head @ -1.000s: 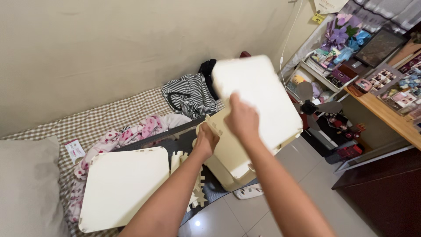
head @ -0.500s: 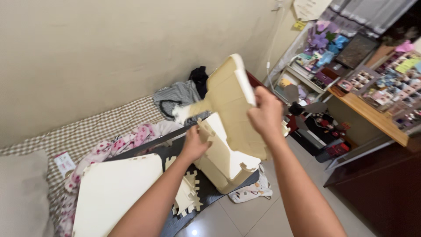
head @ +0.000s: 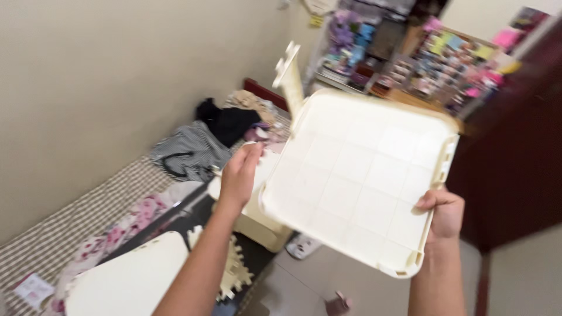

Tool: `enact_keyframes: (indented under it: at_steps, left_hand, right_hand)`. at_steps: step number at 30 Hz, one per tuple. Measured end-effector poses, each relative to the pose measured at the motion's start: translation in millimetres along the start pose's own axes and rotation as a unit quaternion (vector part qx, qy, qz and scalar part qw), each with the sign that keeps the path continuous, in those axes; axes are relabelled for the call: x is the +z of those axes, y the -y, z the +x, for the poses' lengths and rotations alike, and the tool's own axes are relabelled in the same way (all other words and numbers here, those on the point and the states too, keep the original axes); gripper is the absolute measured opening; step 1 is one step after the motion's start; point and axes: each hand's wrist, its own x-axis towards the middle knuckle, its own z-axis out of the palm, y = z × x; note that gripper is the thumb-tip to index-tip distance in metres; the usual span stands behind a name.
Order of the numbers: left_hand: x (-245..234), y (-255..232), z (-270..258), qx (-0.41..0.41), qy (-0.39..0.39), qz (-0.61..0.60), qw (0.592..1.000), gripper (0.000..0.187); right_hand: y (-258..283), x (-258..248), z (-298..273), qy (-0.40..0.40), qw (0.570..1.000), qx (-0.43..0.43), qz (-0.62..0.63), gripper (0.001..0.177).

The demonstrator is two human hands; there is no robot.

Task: The person assembles a modular plastic storage unit by hand. They lift stacked trays, separate them, and connect corner pieces to form a vertical stack. The person repeatedly adds and removes trays and corner connectors, adjusting the structure throughout the process.

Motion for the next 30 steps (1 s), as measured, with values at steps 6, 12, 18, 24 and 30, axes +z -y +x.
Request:
enact_keyframes:
  at_steps: [6,12,18,24,30]
  left_hand:
    - [88,-11,-53,-0.185,0.278,-0.075,0.940,0.050]
    - [175,10,-121,-0.104,0.243,-0.203,0.943,0.042]
    - [231,-20,-197,-0.039,0.160,0.029,0.986,0.031]
    - [243,-58,-262,0.008,0.218,0.260,0.941,0.029]
    - [207,-68,-276,-0.038,0.219,0.378,0.899,0.027]
  right_hand:
    - [-2,-76,-67,-0.102,0.994,0.030,-0.012,0.098]
    - [28,-173,-125,-0.255,0.952,0.082,-0.150,0.057]
    - [70,-227,-188,-0.292,0.807,-0.113,-0.500,0.055]
    - [81,-166,-229,-0.183,0.601,-0.288,-0.723,0.048]
    - [55,-107,-212,-0.140,0.554,-0.274,-0.773,0.069]
